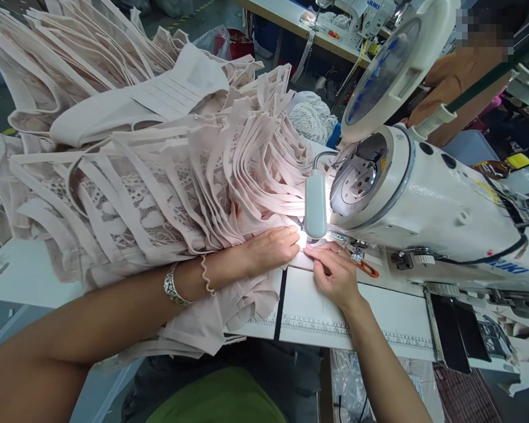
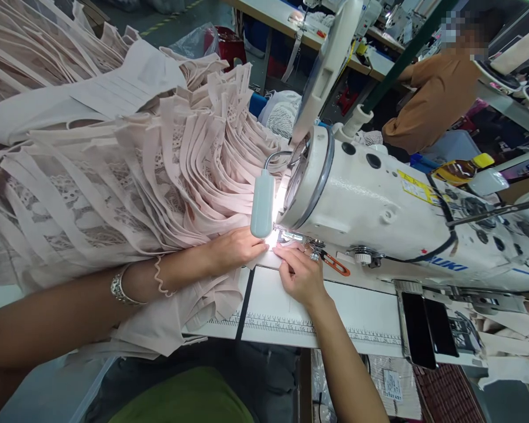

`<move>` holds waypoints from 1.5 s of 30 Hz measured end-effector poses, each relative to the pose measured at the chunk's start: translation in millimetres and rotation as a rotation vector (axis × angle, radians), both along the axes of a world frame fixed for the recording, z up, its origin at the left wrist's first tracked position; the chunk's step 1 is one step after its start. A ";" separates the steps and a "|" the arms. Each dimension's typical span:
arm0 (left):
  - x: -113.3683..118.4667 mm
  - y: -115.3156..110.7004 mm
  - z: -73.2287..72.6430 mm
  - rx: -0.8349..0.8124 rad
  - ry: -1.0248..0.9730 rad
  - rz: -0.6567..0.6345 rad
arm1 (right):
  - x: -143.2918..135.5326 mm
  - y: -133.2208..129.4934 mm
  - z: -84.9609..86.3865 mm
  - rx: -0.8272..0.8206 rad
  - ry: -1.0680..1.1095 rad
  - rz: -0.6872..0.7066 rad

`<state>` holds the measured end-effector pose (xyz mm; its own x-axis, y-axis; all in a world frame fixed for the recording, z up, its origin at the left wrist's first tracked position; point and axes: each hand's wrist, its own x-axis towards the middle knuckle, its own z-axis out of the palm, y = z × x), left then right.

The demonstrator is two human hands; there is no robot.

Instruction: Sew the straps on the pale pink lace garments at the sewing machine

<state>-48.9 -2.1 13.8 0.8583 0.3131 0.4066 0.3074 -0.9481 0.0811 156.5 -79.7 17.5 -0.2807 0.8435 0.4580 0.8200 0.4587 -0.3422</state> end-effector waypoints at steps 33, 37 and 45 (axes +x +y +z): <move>-12.1 5.9 -6.0 -0.236 -0.033 0.006 | 0.3 -1.2 -12.8 -0.009 -0.046 -0.005; -9.4 8.0 -4.2 -0.253 -0.020 0.018 | -0.7 -0.6 -12.1 -0.017 -0.108 -0.039; -5.4 7.5 -2.5 -0.330 -0.024 0.094 | -6.4 1.9 -4.8 -0.172 -0.210 -0.154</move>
